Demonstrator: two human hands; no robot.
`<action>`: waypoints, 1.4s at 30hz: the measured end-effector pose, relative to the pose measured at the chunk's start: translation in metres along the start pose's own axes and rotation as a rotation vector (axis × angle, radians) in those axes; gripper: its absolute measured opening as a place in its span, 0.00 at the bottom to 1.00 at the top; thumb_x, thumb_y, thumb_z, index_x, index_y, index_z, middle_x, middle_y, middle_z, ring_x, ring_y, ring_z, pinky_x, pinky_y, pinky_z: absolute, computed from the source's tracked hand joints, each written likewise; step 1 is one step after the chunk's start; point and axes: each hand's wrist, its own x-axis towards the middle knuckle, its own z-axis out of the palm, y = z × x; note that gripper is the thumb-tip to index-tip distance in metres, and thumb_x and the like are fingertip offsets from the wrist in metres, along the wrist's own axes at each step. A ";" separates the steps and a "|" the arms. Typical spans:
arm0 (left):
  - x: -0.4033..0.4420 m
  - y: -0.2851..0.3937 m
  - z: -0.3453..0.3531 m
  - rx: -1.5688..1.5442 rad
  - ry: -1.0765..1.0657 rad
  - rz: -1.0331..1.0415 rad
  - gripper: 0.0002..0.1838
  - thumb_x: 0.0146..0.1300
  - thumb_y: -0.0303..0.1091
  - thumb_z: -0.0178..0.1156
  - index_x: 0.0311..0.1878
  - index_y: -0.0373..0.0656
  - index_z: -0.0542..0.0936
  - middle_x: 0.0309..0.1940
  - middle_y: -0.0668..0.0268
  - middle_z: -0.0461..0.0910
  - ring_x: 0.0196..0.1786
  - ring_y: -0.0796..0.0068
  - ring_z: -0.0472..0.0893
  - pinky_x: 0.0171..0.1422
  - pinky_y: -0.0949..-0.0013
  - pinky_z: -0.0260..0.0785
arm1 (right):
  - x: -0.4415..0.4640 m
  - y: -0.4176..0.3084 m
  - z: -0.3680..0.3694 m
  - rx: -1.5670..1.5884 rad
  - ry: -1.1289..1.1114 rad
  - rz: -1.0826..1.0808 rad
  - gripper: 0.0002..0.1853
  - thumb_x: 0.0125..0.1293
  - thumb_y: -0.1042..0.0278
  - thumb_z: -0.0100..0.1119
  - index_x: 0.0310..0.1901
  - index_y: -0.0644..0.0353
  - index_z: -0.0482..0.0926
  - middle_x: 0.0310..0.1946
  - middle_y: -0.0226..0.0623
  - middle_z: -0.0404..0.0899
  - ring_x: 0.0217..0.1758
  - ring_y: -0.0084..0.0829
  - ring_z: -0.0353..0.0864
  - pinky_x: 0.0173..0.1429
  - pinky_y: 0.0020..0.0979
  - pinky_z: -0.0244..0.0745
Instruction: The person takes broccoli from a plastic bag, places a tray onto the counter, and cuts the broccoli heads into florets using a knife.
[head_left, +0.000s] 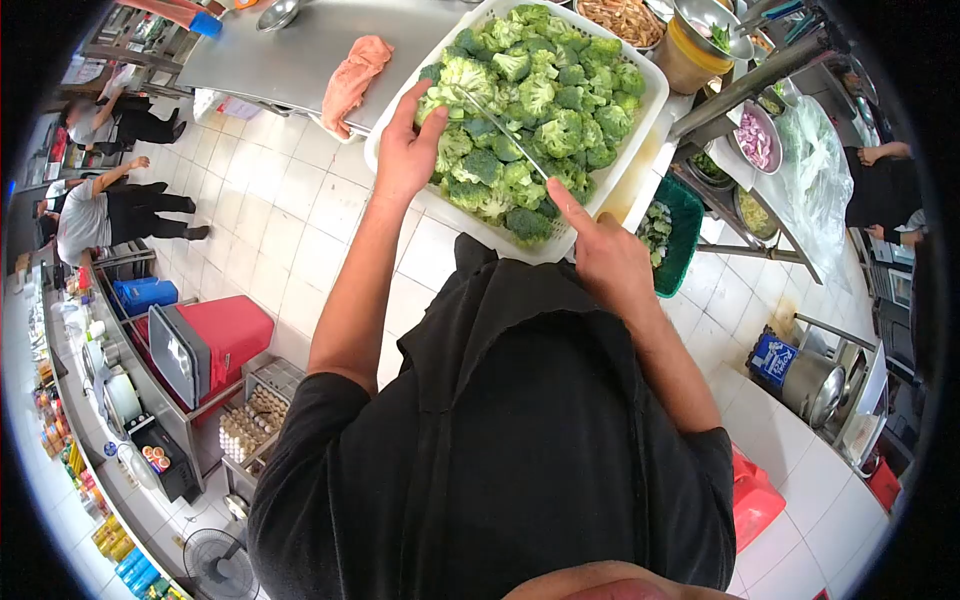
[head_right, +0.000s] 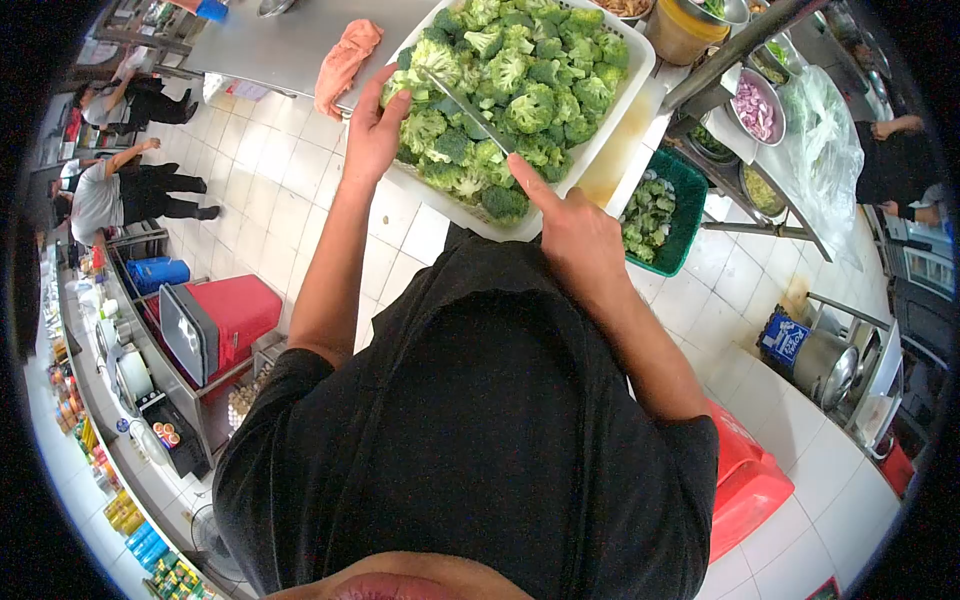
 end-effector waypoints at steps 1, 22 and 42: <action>0.000 -0.001 0.000 0.011 -0.005 -0.020 0.27 0.74 0.39 0.65 0.73 0.44 0.75 0.28 0.71 0.76 0.30 0.82 0.69 0.36 0.73 0.66 | 0.003 -0.002 0.000 -0.011 -0.018 0.020 0.42 0.71 0.73 0.54 0.81 0.20 0.59 0.30 0.50 0.79 0.32 0.54 0.83 0.39 0.54 0.79; 0.001 0.033 -0.025 -0.733 0.021 -0.665 0.19 0.84 0.48 0.45 0.65 0.46 0.72 0.34 0.61 0.79 0.21 0.77 0.64 0.26 0.72 0.58 | -0.029 0.030 -0.029 0.768 -0.151 0.146 0.38 0.73 0.73 0.53 0.83 0.37 0.61 0.43 0.47 0.87 0.37 0.38 0.84 0.52 0.35 0.79; -0.028 0.003 -0.004 -0.349 0.015 -0.355 0.32 0.74 0.33 0.64 0.77 0.41 0.65 0.45 0.62 0.81 0.33 0.78 0.79 0.29 0.73 0.78 | -0.029 0.036 -0.017 0.620 -0.134 0.060 0.38 0.70 0.76 0.54 0.81 0.40 0.63 0.68 0.50 0.78 0.54 0.58 0.86 0.59 0.39 0.79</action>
